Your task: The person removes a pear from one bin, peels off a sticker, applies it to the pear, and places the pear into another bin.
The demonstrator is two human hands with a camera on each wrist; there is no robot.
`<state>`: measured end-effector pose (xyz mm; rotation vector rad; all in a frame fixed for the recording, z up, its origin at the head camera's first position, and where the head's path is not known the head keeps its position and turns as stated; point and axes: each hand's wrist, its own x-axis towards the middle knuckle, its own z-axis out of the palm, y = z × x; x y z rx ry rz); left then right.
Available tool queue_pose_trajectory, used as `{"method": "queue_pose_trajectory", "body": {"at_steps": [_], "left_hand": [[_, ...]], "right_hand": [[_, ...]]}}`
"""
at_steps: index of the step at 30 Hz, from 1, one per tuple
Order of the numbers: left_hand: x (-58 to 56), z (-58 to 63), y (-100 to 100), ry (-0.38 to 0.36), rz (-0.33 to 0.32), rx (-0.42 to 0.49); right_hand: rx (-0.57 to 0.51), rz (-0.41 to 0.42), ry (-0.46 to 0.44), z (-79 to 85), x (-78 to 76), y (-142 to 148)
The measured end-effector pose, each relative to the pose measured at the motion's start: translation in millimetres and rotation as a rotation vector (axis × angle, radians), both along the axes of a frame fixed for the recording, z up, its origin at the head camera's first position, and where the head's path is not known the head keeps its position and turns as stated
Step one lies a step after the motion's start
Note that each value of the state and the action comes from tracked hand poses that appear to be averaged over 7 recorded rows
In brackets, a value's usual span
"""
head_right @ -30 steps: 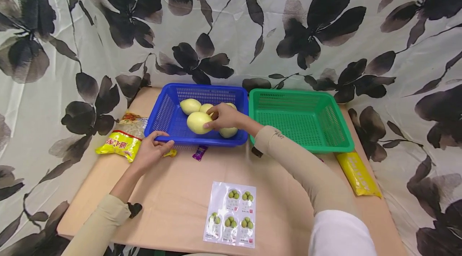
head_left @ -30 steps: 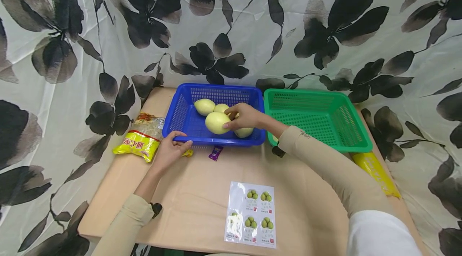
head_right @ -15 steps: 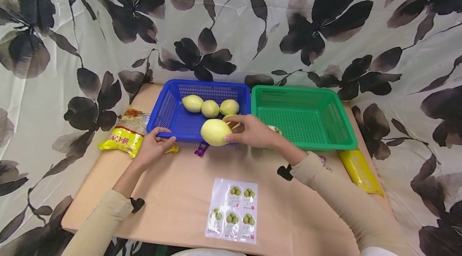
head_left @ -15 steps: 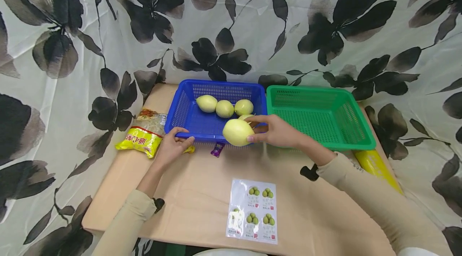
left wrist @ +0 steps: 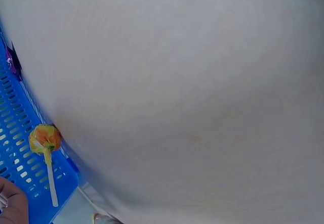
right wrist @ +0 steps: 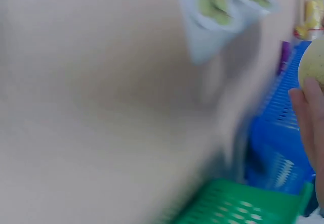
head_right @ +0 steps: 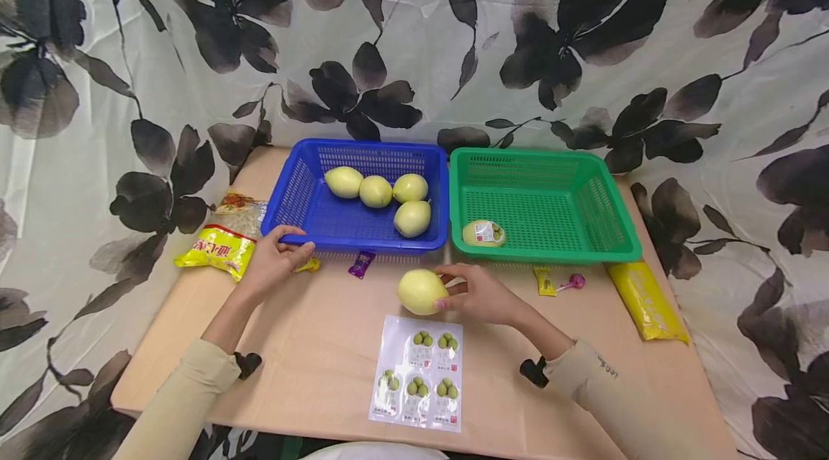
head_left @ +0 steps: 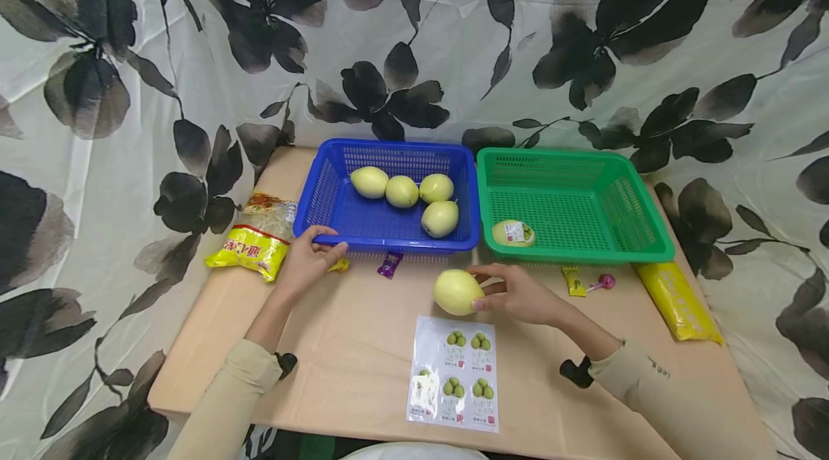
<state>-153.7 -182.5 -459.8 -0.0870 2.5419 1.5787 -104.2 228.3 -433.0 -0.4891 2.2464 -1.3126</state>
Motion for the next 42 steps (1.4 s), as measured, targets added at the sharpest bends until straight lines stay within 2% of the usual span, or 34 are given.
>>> {"method": "queue_pose_trajectory", "body": {"at_steps": [6, 14, 19, 24, 42], "left_hand": [[0.6, -0.9, -0.5, -0.005, -0.005, -0.004], [0.5, -2.3, 0.3, 0.0, -0.002, 0.003], [-0.2, -2.1, 0.1, -0.002, 0.007, 0.006], [-0.3, -2.6, -0.5, -0.005, 0.006, 0.008], [0.4, -5.1, 0.2, 0.003, 0.005, 0.026]], "right_hand": [[-0.021, -0.023, 0.035, -30.5, 2.3, 6.7], [0.017, -0.082, 0.07, -50.0, -12.7, 12.3], [0.063, -0.074, 0.107, -50.7, -21.0, 12.0], [0.079, -0.064, 0.104, -51.2, -24.7, 13.6], [0.083, -0.075, 0.073, -49.0, -19.6, 8.3]]}}
